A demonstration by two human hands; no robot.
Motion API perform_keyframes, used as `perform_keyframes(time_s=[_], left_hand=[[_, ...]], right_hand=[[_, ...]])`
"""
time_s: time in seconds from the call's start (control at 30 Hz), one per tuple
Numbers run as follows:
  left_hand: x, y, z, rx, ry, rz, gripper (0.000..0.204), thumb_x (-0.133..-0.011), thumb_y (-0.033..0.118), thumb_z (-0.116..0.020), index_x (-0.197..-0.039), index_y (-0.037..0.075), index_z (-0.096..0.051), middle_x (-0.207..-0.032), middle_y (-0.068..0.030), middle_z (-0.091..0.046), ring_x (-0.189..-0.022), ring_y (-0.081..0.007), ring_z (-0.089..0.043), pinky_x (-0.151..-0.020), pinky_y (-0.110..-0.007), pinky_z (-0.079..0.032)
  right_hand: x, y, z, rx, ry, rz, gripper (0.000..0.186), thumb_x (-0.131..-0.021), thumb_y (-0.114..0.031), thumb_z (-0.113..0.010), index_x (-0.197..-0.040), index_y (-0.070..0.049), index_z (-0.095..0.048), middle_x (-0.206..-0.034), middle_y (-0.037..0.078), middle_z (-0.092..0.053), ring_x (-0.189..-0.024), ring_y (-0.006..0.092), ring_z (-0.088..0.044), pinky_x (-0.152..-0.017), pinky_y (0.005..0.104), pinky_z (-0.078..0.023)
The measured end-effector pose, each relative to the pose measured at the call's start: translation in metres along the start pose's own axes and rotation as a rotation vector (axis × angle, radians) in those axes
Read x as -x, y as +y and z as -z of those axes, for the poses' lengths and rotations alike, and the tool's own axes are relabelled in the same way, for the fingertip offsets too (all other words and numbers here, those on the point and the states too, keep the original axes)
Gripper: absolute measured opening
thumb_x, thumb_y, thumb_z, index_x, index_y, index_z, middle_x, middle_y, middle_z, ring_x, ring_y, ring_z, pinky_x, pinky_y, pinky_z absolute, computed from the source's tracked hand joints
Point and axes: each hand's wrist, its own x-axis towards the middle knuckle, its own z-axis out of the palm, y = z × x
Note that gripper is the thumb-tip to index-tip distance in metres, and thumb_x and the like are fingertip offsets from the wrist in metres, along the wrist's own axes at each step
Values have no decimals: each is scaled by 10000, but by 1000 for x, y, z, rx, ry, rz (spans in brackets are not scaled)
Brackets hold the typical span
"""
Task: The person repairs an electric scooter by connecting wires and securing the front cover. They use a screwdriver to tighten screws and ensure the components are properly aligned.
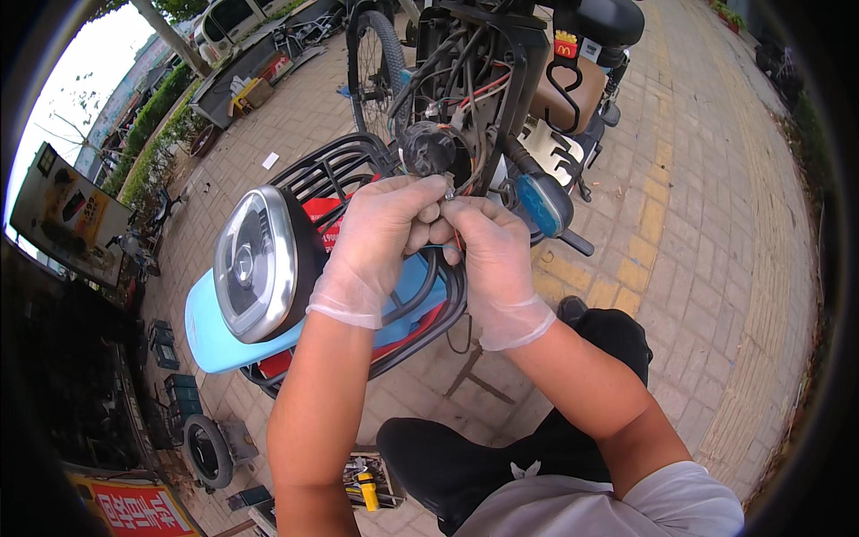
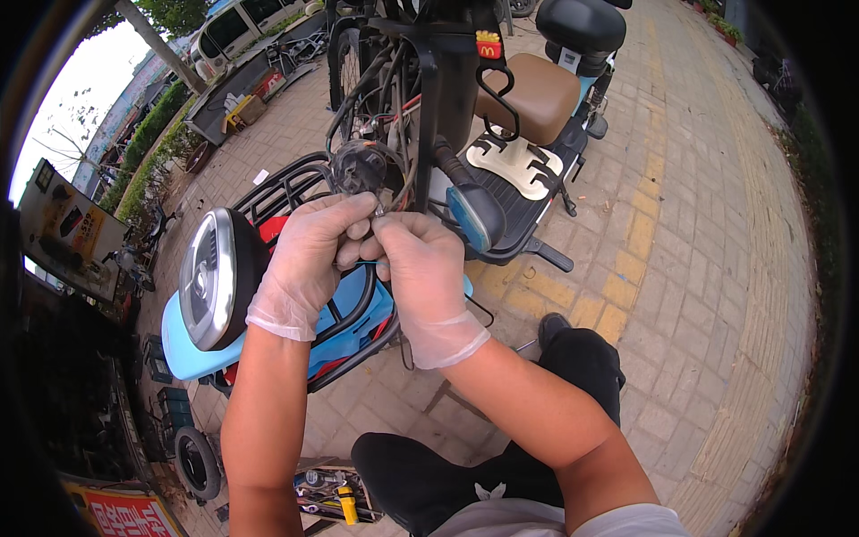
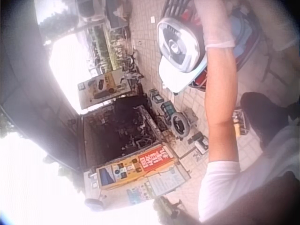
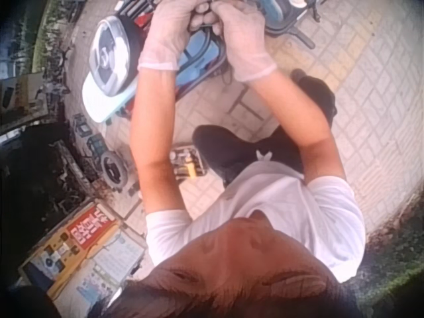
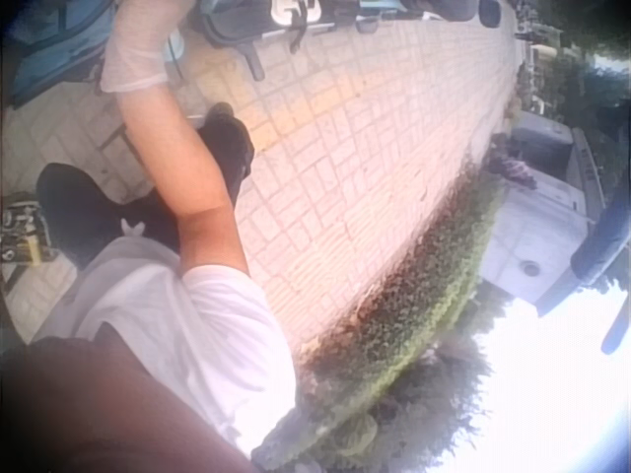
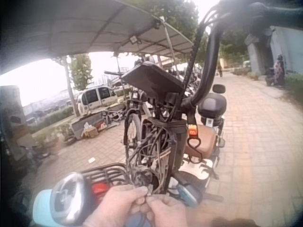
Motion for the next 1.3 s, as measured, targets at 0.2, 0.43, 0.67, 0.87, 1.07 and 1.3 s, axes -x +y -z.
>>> perform_keyframes(time_s=[0.2, 0.43, 0.67, 0.87, 1.07, 1.3], left_hand=[[-2, 0, 5, 27, -13, 4, 225, -918, 171, -723, -760, 44, -626, -682, -15, -595, -493, -76, -455, -469, -231, -292], [-1, -2, 3, 43, 22, -2, 220, -908, 169, -733, -761, 45, -627, -676, -8, -586, -489, -85, -460, -466, -241, -295], [-1, 0, 3, 24, -1, -9, 229, -913, 178, -733, -760, 45, -625, -676, -22, -602, -504, -90, -502, -461, -235, -297], [0, 0, 2, 9, 20, -2, 209, -931, 173, -699, -776, 54, -623, -680, 3, -561, -496, -74, -388, -473, -240, -270], [-4, -3, 3, 38, 29, 1, 157, -912, 173, -737, -815, 62, -683, -699, 23, -562, -504, -56, -374, -464, -237, -220], [-4, -4, 3, 35, 33, -15, 151, -910, 167, -734, -817, 58, -686, -706, 17, -575, -510, -56, -398, -467, -232, -236]], right_hand=[[2, -1, 5, 3, -37, 11, 178, -933, -147, -676, -973, 26, -692, -811, 60, -695, -661, 98, -573, -598, 235, -456], [2, -2, 6, 34, -45, 17, 167, -925, -135, -676, -952, 28, -700, -817, 60, -701, -657, 92, -573, -596, 237, -467], [-3, 1, 6, 26, -57, 21, 177, -904, -149, -690, -960, 19, -688, -800, 59, -687, -685, 109, -595, -592, 241, -449], [-1, -3, 10, 82, -84, 9, 189, -895, -137, -684, -981, 30, -701, -826, 49, -694, -689, 86, -580, -623, 231, -466], [21, -4, 28, 776, -136, 895, 323, -807, -103, -764, -1119, -77, -683, -1077, 105, -625, -917, 254, -619, -763, 352, -501], [14, -4, 32, 1268, -218, 1229, 310, -795, -79, -721, -1101, -60, -680, -1100, 78, -590, -1020, 293, -572, -890, 445, -455]])
